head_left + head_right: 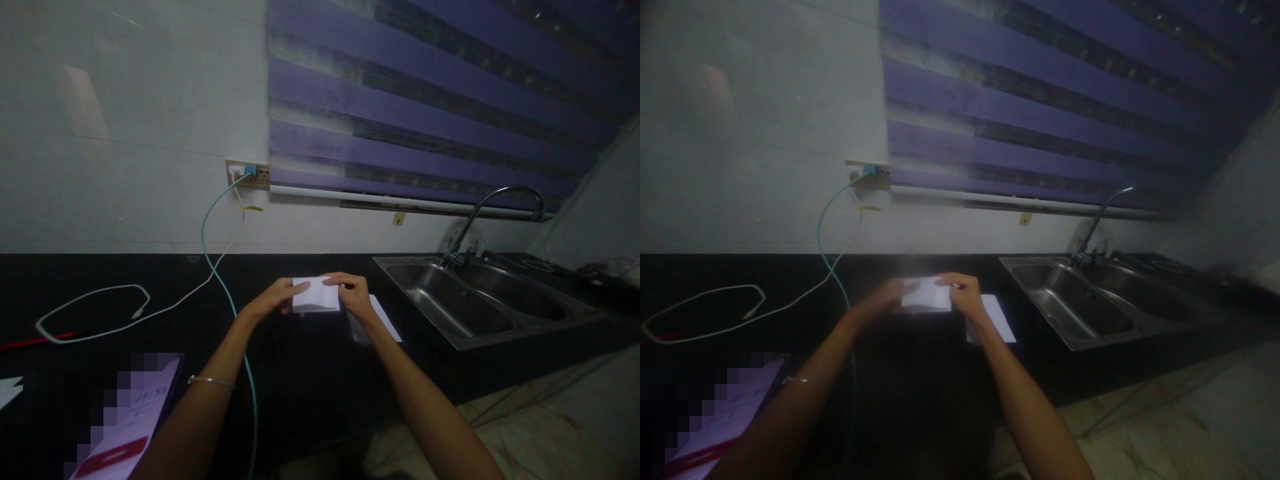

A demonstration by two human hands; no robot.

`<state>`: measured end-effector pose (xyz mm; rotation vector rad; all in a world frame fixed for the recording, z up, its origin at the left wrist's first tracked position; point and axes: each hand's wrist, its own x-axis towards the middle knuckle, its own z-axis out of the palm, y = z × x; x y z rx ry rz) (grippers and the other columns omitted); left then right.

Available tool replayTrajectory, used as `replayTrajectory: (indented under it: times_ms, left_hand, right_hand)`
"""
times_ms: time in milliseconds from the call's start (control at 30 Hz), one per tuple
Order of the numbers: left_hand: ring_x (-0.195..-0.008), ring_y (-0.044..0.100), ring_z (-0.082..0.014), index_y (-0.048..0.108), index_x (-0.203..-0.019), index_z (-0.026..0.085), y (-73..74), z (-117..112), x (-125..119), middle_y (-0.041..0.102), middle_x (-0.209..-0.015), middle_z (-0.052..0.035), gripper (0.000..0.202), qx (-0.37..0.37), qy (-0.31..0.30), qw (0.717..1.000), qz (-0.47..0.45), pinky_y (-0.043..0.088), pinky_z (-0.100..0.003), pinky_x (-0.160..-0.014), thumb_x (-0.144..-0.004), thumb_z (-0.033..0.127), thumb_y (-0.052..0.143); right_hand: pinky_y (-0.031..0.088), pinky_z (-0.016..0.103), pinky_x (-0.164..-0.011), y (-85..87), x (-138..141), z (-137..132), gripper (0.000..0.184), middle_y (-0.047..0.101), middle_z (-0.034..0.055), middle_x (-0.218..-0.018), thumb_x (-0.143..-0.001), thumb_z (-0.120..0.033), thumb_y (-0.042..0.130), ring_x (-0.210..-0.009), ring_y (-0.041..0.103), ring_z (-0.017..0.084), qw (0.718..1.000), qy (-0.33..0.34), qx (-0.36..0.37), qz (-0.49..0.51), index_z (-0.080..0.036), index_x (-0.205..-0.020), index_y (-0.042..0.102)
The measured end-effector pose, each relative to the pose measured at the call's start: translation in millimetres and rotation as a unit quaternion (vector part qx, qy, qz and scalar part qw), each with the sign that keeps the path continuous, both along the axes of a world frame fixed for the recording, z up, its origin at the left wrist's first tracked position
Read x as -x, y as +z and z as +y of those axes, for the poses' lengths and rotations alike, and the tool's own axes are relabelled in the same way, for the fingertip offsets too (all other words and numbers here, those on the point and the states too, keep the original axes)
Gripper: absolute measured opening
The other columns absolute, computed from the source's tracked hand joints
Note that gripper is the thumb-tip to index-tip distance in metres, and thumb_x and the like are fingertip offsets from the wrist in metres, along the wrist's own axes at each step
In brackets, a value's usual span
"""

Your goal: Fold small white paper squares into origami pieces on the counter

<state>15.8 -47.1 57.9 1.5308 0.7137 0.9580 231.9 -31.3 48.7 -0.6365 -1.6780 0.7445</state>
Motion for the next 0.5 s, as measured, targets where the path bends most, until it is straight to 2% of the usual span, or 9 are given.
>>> replayTrajectory:
  times_ms: [33, 100, 167, 200, 267, 333, 400, 500]
  left_hand:
    - [-0.050, 0.057, -0.0130, 0.069, -0.094, 0.007, 0.2, -1.1, -0.5, 0.065, -0.065, -0.0094, 0.041, 0.004, 0.002, 1.000, 0.023, 0.032, -0.020, -0.040, -0.078, 0.045, 0.064]
    - [-0.048, 0.056, -0.0120, 0.068, -0.094, 0.007, 1.2, -2.3, 0.0, 0.065, -0.064, -0.0090, 0.039, 0.007, 0.021, 0.999, 0.046, 0.030, -0.020, -0.039, -0.076, 0.042, 0.067]
    - [-0.045, 0.054, -0.0107, 0.068, -0.094, 0.007, 2.2, -1.8, 1.1, 0.065, -0.061, -0.0079, 0.038, 0.006, 0.048, 0.998, 0.037, 0.027, -0.020, -0.037, -0.075, 0.040, 0.069]
    - [-0.044, 0.053, -0.0101, 0.068, -0.094, 0.007, 2.4, -1.1, 1.6, 0.064, -0.060, -0.0073, 0.037, 0.007, 0.060, 0.998, 0.032, 0.026, -0.020, -0.037, -0.075, 0.039, 0.070]
    - [-0.042, 0.052, -0.0093, 0.068, -0.092, 0.008, 2.1, 0.5, 2.0, 0.064, -0.058, -0.0062, 0.035, 0.010, 0.081, 0.996, 0.025, 0.024, -0.020, -0.037, -0.074, 0.038, 0.071]
    - [-0.043, 0.053, -0.0097, 0.068, -0.091, 0.008, 1.2, 1.6, 1.9, 0.064, -0.059, -0.0063, 0.034, 0.011, 0.092, 0.995, 0.023, 0.024, -0.019, -0.037, -0.075, 0.037, 0.071]
    - [-0.045, 0.055, -0.0101, 0.067, -0.090, 0.009, 0.2, 2.2, 1.9, 0.065, -0.062, -0.0068, 0.032, 0.011, 0.092, 0.996, 0.020, 0.025, -0.019, -0.037, -0.075, 0.037, 0.071]
    - [-0.043, 0.054, -0.0097, 0.067, -0.088, 0.009, -1.5, 3.7, 3.0, 0.065, -0.061, -0.0061, 0.031, 0.002, 0.094, 0.995, 0.013, 0.025, -0.019, -0.037, -0.075, 0.037, 0.070]
  right_hand:
    - [0.050, 0.039, -0.087, 0.5, 0.4, 0.2, 0.017, 0.073, 0.0064, -0.096, -0.074, -0.019, 0.063, -0.095, 0.066, 0.023, 1.000, 0.005, 0.013, 0.010, -0.022, -0.085, 0.076]
    - [0.051, 0.037, -0.083, -0.4, 1.5, 2.5, 0.031, 0.072, 0.0074, -0.100, -0.074, -0.023, 0.066, -0.095, 0.066, 0.023, 0.997, 0.016, 0.056, 0.040, -0.022, -0.104, 0.070]
    - [0.053, 0.033, -0.074, -4.0, 2.0, 7.1, 0.047, 0.071, 0.0070, -0.101, -0.073, -0.026, 0.067, -0.090, 0.066, 0.021, 0.991, 0.027, 0.111, 0.073, -0.023, -0.119, 0.059]
    - [0.053, 0.029, -0.068, -6.5, 1.9, 9.8, 0.048, 0.070, 0.0059, -0.098, -0.073, -0.028, 0.067, -0.084, 0.066, 0.019, 0.987, 0.026, 0.137, 0.085, -0.024, -0.120, 0.058]
    - [0.050, 0.024, -0.055, -11.5, 1.3, 14.4, 0.034, 0.069, 0.0041, -0.088, -0.077, -0.036, 0.061, -0.071, 0.063, 0.016, 0.975, 0.032, 0.199, 0.091, -0.022, -0.109, 0.063]
    - [0.046, 0.023, -0.047, -14.6, 0.8, 15.8, 0.030, 0.065, 0.0030, -0.076, -0.080, -0.045, 0.059, -0.059, 0.058, 0.013, 0.969, 0.049, 0.231, 0.078, -0.017, -0.090, 0.066]
    - [0.044, 0.022, -0.044, -14.7, 0.8, 13.4, 0.032, 0.061, 0.0015, -0.067, -0.076, -0.047, 0.065, -0.050, 0.051, 0.010, 0.969, 0.060, 0.236, 0.039, -0.015, -0.079, 0.065]
    - [0.042, 0.021, -0.045, -11.2, 0.9, 7.0, 0.033, 0.062, 0.0019, -0.063, -0.070, -0.044, 0.074, -0.049, 0.052, 0.010, 0.970, 0.075, 0.230, -0.020, -0.013, -0.077, 0.066]
